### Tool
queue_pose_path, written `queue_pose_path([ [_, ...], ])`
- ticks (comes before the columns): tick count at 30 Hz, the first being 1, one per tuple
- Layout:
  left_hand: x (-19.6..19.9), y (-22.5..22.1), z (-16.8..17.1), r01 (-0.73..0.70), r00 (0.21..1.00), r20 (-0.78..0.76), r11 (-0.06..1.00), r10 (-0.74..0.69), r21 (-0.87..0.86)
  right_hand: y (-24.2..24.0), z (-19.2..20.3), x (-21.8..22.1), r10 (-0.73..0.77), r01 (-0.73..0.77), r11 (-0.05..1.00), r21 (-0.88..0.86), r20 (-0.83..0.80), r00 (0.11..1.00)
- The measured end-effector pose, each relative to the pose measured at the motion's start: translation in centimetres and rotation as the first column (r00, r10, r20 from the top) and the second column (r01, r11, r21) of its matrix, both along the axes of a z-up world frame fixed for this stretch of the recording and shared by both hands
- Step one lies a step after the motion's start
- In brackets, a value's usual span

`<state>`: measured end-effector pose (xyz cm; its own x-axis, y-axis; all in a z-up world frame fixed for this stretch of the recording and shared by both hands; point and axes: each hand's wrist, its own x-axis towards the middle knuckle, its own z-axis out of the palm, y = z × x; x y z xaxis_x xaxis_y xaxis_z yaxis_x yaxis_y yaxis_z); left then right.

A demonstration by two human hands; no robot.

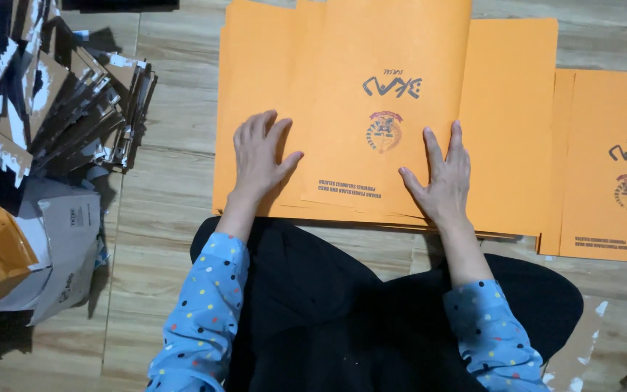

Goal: Organizing and marking orange folders using a cardboard template on the floor.

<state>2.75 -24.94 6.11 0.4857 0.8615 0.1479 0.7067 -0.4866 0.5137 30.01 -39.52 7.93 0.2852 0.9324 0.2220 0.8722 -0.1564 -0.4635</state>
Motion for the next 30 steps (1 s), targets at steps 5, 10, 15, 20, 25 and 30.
queue_pose_path([
  [5,-1.1,-1.5,0.7,0.121,0.987,-0.113,0.992,-0.117,0.034,0.3,-1.8,1.0,0.055,-0.056,0.996,0.074,0.016,0.998],
  [10,-1.5,-2.8,-0.9,0.163,0.979,-0.131,0.984,-0.154,0.066,0.5,-1.9,1.3,0.113,-0.115,0.986,0.118,0.023,0.993],
  [15,-1.5,-4.0,-2.2,0.204,0.974,-0.131,0.971,-0.187,0.126,0.8,-2.3,2.1,0.176,-0.182,0.969,0.167,0.049,0.983],
  [20,-1.1,-5.3,-2.9,0.24,0.97,-0.062,0.96,-0.234,0.145,0.9,-1.6,2.2,0.241,-0.242,0.952,0.187,0.028,0.97],
  [25,-1.0,-5.7,-3.7,0.24,0.969,0.015,0.959,-0.245,0.149,1.0,-2.4,3.4,0.261,-0.262,0.954,0.149,0.026,0.965],
  [30,-2.2,-4.4,-3.0,0.122,0.992,-0.049,0.977,-0.115,0.176,0.8,-2.6,3.4,0.246,-0.254,0.959,0.121,0.078,0.966],
])
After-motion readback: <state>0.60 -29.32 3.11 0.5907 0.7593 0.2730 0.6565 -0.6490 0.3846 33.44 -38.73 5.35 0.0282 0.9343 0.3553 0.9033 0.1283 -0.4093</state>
